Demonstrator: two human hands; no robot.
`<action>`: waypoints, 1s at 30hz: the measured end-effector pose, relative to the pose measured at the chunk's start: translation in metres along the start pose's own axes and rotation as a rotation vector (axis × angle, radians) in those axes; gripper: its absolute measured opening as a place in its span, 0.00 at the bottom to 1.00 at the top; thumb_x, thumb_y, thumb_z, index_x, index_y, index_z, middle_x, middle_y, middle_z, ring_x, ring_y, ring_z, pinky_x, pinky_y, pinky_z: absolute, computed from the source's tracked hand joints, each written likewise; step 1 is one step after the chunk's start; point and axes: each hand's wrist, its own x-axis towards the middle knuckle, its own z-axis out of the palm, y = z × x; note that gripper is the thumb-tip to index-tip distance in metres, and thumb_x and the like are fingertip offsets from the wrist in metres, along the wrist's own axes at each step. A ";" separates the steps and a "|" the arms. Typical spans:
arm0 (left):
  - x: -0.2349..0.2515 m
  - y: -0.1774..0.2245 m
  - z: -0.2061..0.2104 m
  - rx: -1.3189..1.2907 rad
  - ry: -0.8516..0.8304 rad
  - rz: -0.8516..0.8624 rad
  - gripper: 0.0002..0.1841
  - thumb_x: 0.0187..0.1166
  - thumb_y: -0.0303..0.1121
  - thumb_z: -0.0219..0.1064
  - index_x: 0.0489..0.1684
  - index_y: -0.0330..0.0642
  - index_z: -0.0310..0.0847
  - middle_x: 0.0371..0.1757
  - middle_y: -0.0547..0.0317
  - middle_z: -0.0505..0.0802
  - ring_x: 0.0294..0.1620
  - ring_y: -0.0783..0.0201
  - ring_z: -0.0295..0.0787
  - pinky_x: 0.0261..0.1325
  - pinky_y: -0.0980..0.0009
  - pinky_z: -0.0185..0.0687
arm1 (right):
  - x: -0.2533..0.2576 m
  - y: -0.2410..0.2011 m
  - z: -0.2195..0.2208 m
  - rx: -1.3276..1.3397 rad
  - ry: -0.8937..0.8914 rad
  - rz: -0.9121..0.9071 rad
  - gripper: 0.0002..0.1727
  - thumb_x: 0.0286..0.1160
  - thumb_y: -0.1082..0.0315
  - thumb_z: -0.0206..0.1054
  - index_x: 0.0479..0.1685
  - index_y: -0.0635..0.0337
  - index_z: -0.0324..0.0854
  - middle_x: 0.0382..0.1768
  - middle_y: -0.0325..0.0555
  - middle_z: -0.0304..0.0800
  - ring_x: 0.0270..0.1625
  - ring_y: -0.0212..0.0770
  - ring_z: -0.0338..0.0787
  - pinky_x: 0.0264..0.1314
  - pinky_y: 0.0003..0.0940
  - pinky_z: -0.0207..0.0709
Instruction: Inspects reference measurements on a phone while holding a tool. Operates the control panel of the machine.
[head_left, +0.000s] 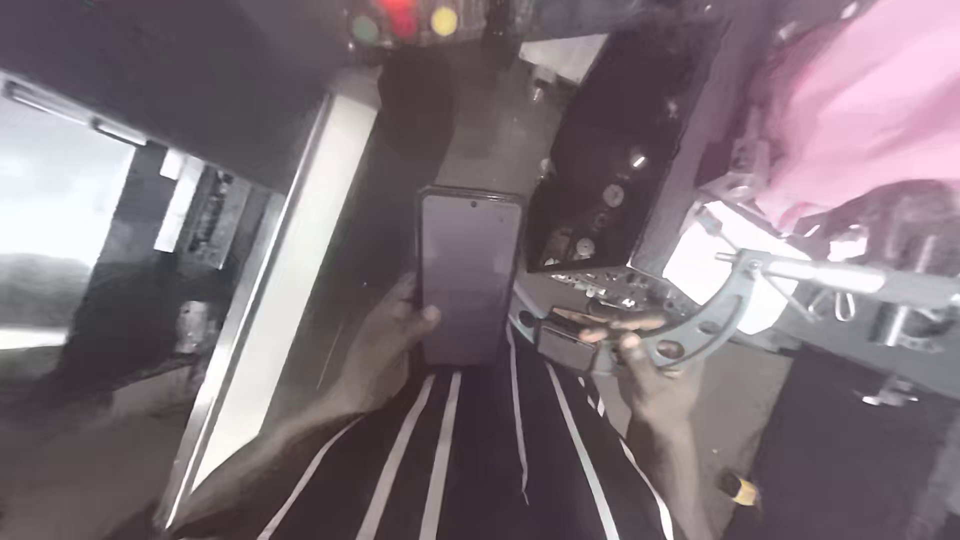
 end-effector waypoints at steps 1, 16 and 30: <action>0.001 0.005 0.001 0.017 -0.040 0.020 0.28 0.84 0.39 0.63 0.84 0.47 0.66 0.66 0.63 0.89 0.64 0.70 0.87 0.67 0.67 0.86 | 0.000 0.001 -0.001 0.004 -0.004 0.004 0.10 0.80 0.57 0.72 0.52 0.48 0.86 0.39 0.44 0.98 0.41 0.43 0.98 0.51 0.40 0.94; 0.008 0.000 -0.003 0.005 -0.066 0.050 0.20 0.85 0.36 0.60 0.73 0.42 0.78 0.58 0.62 0.93 0.57 0.71 0.90 0.61 0.67 0.89 | 0.000 0.001 -0.008 -0.073 0.011 0.026 0.13 0.76 0.55 0.74 0.56 0.41 0.84 0.42 0.34 0.97 0.38 0.36 0.96 0.44 0.34 0.94; 0.007 0.018 0.000 0.032 -0.157 0.017 0.34 0.66 0.14 0.58 0.79 0.35 0.64 0.56 0.64 0.92 0.52 0.74 0.90 0.56 0.72 0.89 | 0.000 0.006 -0.007 -0.081 -0.002 0.019 0.14 0.76 0.54 0.74 0.58 0.39 0.84 0.44 0.31 0.97 0.42 0.36 0.97 0.51 0.36 0.94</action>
